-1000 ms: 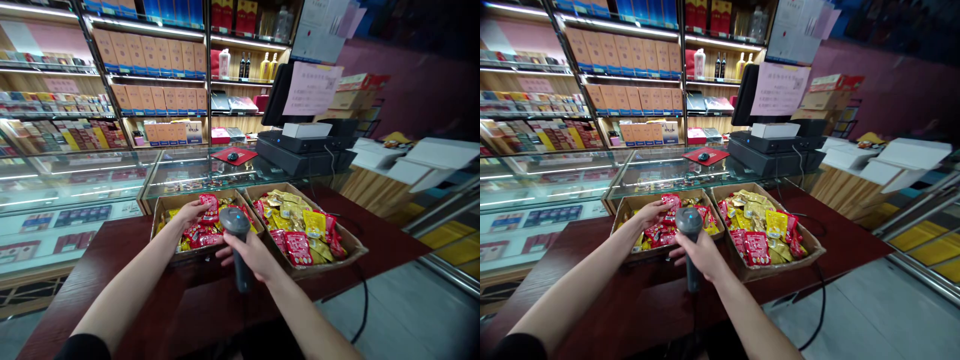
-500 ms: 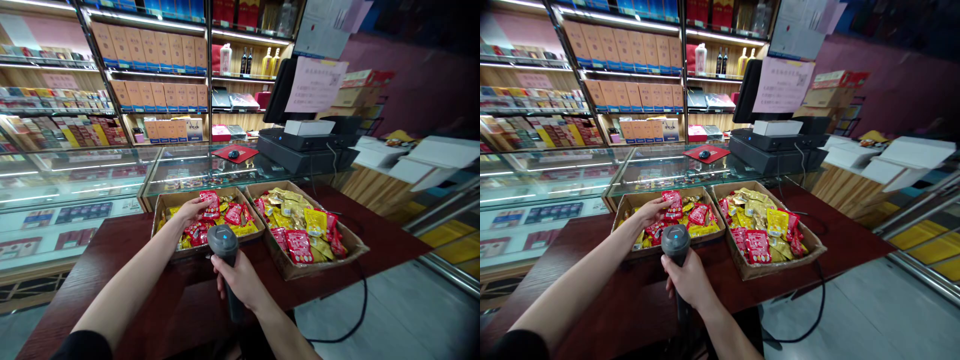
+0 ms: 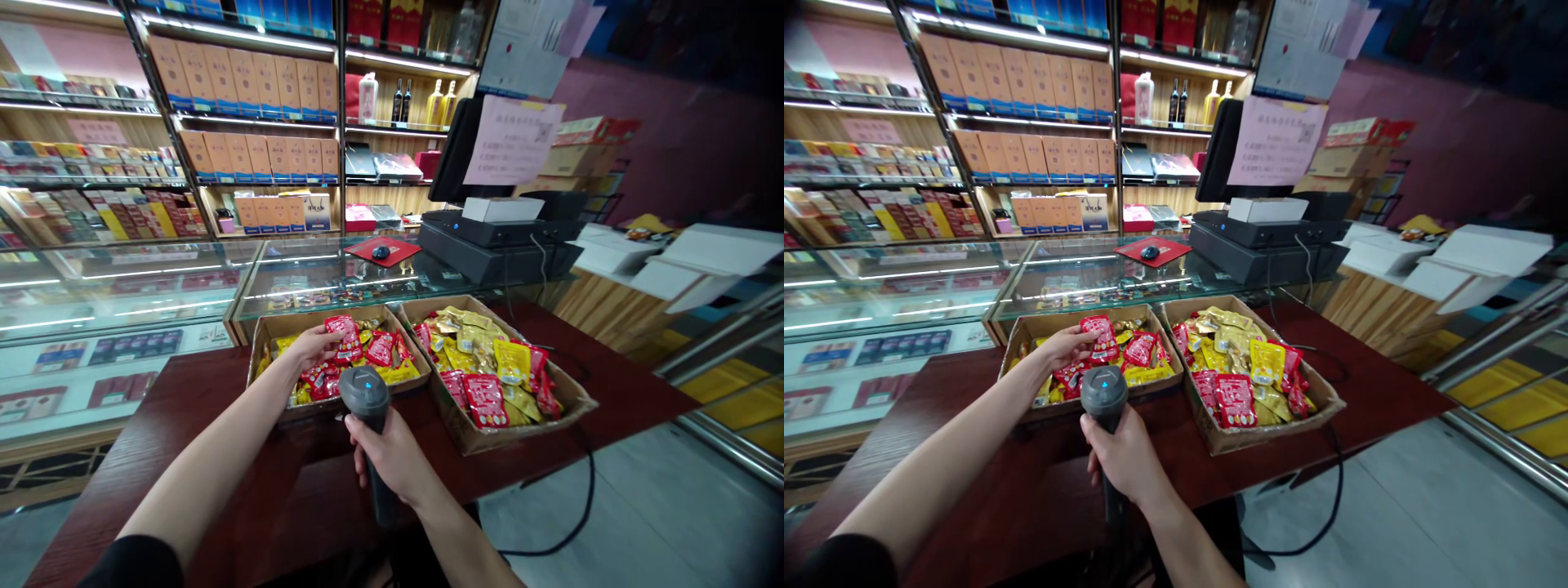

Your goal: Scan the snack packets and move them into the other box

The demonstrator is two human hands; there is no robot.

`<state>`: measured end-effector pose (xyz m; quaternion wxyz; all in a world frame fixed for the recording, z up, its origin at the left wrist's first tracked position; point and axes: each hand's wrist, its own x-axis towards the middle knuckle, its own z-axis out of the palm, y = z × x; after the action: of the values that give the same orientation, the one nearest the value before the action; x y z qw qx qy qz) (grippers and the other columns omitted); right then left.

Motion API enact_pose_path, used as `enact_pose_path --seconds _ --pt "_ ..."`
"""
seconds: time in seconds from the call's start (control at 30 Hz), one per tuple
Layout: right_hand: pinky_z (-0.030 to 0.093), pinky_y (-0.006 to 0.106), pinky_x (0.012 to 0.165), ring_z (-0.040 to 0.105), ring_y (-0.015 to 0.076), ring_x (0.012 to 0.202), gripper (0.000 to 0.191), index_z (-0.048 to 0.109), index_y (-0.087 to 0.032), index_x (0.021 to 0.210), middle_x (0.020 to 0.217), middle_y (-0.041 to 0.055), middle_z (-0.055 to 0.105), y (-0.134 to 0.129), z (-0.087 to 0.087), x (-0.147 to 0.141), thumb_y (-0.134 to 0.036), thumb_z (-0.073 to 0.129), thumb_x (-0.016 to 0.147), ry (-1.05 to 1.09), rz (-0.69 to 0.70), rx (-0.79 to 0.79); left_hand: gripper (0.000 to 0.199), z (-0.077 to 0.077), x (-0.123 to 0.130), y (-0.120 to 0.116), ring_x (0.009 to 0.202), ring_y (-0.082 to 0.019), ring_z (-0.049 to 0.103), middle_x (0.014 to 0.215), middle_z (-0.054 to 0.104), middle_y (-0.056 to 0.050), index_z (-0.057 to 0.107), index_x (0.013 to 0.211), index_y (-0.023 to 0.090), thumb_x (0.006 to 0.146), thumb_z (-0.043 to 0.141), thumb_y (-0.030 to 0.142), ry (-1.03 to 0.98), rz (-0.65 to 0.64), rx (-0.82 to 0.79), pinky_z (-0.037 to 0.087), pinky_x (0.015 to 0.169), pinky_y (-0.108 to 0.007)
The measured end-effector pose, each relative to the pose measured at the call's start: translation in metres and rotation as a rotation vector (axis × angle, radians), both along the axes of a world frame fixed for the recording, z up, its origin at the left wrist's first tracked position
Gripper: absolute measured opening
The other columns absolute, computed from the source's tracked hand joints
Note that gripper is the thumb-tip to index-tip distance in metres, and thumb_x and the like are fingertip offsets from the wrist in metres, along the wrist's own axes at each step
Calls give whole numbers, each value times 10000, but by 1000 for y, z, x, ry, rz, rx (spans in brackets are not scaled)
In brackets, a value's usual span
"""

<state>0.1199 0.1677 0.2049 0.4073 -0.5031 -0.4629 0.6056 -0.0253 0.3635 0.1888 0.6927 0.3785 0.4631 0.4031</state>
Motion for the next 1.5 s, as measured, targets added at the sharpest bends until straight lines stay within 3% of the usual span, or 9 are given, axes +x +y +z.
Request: enact_pose_path --seconds 0.5,0.73,0.9,1.0,1.1,1.17,1.23,1.37,1.5 --pt "385 194 324 430 85 315 356 489 -173 677 405 -59 466 -1 2 0 -507 580 760 27 -2 8 321 -2 -1 0 661 -150 670 853 694 -88 638 901 126 623 798 144 -29 -30 -17 536 517 -203" --pt "378 191 322 434 88 321 363 480 -175 680 404 -59 467 0 2 0 -513 584 758 33 -8 15 423 1 0 -3 739 -194 681 852 697 -104 620 926 117 565 838 160 -26 -33 21 560 666 -300" --pt "374 200 322 419 86 312 356 492 -171 679 396 -59 461 -3 1 -2 -505 586 755 41 -3 -19 369 0 0 -1 631 -133 655 824 692 -76 635 903 126 588 825 156 -43 -31 -10 545 565 -227" --pt "418 214 377 535 122 443 296 551 -156 733 536 -6 580 3 6 3 -442 628 723 130 -42 14 329 2 -1 -2 609 -118 648 817 689 -69 645 896 131 613 810 159 -35 -45 -12 530 515 -192" --pt "509 241 627 629 169 781 204 624 -152 808 811 39 675 24 16 18 -255 686 644 201 -191 168 280 7 -1 -7 583 -103 640 791 685 -51 637 870 137 641 794 165 -39 -97 -22 516 483 -169" --pt "496 233 724 621 154 824 198 645 -163 815 818 15 678 45 24 31 -152 657 617 190 -315 179 259 11 0 -13 577 -96 637 790 686 -48 631 870 140 661 781 170 -52 -138 -41 525 502 -172" --pt "496 217 713 617 136 788 241 648 -167 813 817 10 676 66 33 44 -81 620 589 235 -346 92 265 17 3 -21 587 -94 638 801 691 -53 635 893 139 671 775 175 -58 -179 -52 541 543 -185" --pt "524 240 634 579 111 588 181 625 -146 760 620 -3 605 93 49 69 -59 542 624 374 -190 -200 326 34 23 -34 638 -114 652 840 701 -77 654 929 127 645 796 197 -14 -267 -40 552 587 -206" --pt "515 218 570 541 97 491 118 595 -144 721 528 -17 556 95 69 108 -64 529 665 346 -168 -228 383 59 67 -39 605 -116 635 836 700 -79 668 912 120 606 817 296 121 -325 16 524 507 -198"
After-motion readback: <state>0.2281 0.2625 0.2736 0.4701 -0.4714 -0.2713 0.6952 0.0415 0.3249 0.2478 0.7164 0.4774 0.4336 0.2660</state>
